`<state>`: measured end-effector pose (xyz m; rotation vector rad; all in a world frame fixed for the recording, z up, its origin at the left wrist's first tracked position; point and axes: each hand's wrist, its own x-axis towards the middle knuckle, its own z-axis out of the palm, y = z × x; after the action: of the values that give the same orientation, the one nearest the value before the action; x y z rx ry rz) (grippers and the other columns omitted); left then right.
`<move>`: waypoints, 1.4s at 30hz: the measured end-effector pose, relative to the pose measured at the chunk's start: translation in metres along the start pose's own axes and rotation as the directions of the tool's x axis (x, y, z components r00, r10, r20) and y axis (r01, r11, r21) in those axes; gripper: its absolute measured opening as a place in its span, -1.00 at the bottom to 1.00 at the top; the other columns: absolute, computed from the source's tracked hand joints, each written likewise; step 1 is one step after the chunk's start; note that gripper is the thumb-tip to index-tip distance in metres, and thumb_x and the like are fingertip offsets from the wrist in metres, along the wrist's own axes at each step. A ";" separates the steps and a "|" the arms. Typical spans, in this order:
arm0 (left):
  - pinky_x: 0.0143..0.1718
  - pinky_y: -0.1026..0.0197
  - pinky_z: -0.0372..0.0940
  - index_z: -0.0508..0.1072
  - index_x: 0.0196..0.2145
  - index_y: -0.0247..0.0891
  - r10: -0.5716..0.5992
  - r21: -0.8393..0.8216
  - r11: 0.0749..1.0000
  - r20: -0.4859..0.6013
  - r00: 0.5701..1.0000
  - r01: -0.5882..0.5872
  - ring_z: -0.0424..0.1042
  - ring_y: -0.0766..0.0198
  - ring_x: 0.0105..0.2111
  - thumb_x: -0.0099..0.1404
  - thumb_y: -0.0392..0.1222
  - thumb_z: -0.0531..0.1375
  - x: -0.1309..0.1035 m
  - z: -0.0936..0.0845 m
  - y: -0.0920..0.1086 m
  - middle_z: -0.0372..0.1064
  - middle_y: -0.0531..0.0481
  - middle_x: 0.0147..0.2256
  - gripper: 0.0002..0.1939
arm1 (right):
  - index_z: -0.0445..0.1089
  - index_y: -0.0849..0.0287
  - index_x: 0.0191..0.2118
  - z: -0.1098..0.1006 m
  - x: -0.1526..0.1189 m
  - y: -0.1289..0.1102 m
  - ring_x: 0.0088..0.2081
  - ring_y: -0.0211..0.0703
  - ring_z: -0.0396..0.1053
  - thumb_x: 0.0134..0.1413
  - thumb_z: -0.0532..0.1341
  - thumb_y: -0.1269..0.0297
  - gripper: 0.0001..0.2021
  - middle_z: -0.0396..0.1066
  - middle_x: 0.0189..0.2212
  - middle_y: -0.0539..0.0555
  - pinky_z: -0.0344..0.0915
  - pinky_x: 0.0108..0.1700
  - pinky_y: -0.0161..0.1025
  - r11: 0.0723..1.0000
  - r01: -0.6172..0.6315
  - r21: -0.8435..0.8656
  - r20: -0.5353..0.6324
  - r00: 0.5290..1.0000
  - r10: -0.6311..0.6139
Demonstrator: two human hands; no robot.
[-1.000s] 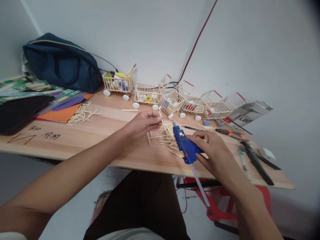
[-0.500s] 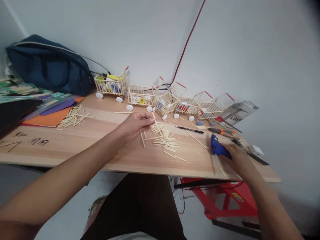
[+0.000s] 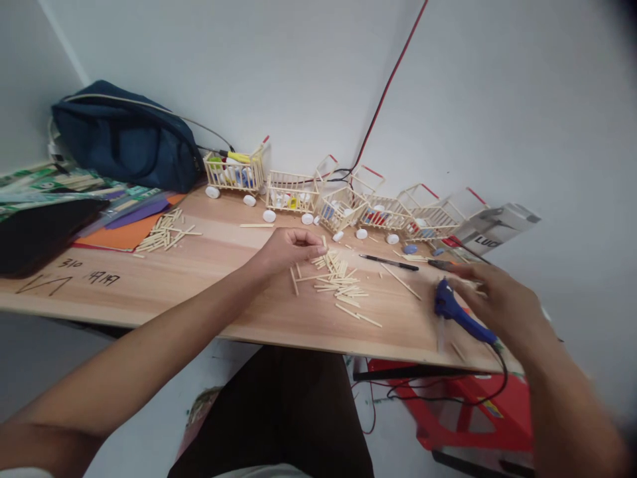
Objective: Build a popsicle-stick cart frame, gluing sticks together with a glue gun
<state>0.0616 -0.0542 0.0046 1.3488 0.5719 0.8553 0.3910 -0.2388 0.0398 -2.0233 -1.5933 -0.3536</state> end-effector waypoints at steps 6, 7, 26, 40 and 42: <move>-0.33 0.27 0.21 0.53 -0.49 -0.33 0.017 0.039 0.999 -0.042 0.999 -0.015 0.36 0.37 -0.45 -0.09 -0.07 0.46 0.000 -0.009 0.000 0.46 0.01 -0.46 -0.70 | 0.51 0.15 -0.31 0.057 0.035 -0.111 -0.35 -0.14 0.42 0.13 0.18 0.20 -0.81 0.53 -0.38 0.08 0.27 -0.31 -0.22 0.947 0.131 0.294 0.199 0.960 -0.195; -0.33 0.26 0.21 0.53 -0.49 -0.33 0.009 0.037 0.999 -0.049 0.999 -0.008 0.36 0.37 -0.45 -0.10 -0.07 0.46 -0.001 -0.012 0.001 0.46 0.00 -0.46 -0.69 | 0.51 0.16 -0.32 0.070 0.040 -0.120 -0.36 -0.16 0.41 0.14 0.18 0.24 -0.83 0.53 -0.38 0.08 0.26 -0.30 -0.23 0.942 0.135 0.306 0.234 0.949 -0.211; -0.49 0.33 0.05 0.50 -0.51 -0.35 -0.187 -0.063 0.982 -0.168 0.968 0.179 0.21 0.45 -0.56 -0.20 -0.05 0.50 -0.018 -0.029 0.010 0.35 0.08 -0.57 -0.61 | 0.43 0.21 -0.38 0.120 0.077 -0.158 -0.38 -0.21 0.32 0.07 0.21 0.39 -0.94 0.43 -0.44 0.04 0.16 -0.30 -0.30 0.898 0.245 0.364 0.503 0.760 -0.412; -0.45 0.29 0.18 0.54 -0.50 -0.31 0.040 0.381 0.924 -0.201 0.979 0.040 0.29 0.37 -0.53 0.01 -0.20 0.37 -0.015 -0.012 0.002 0.44 0.05 -0.53 -0.87 | 0.43 0.21 -0.45 0.111 0.064 -0.154 -0.58 -0.35 0.08 0.02 0.22 0.09 -0.74 0.22 -0.65 -0.07 -0.04 -0.52 -0.33 0.812 -0.090 0.576 0.437 0.874 -0.213; -0.44 0.29 0.18 0.56 -0.48 -0.30 0.087 0.473 0.881 -0.200 0.976 0.018 0.30 0.37 -0.51 0.04 -0.22 0.34 -0.015 -0.012 0.002 0.46 0.03 -0.51 -0.90 | 0.43 0.21 -0.45 0.110 0.064 -0.154 -0.58 -0.34 0.08 0.02 0.22 0.10 -0.75 0.22 -0.65 -0.07 -0.04 -0.52 -0.33 0.813 -0.087 0.576 0.429 0.879 -0.210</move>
<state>0.0429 -0.0586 0.0023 1.7225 0.9766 0.9346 0.2472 -0.1009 0.0201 -1.6276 -1.7656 0.6109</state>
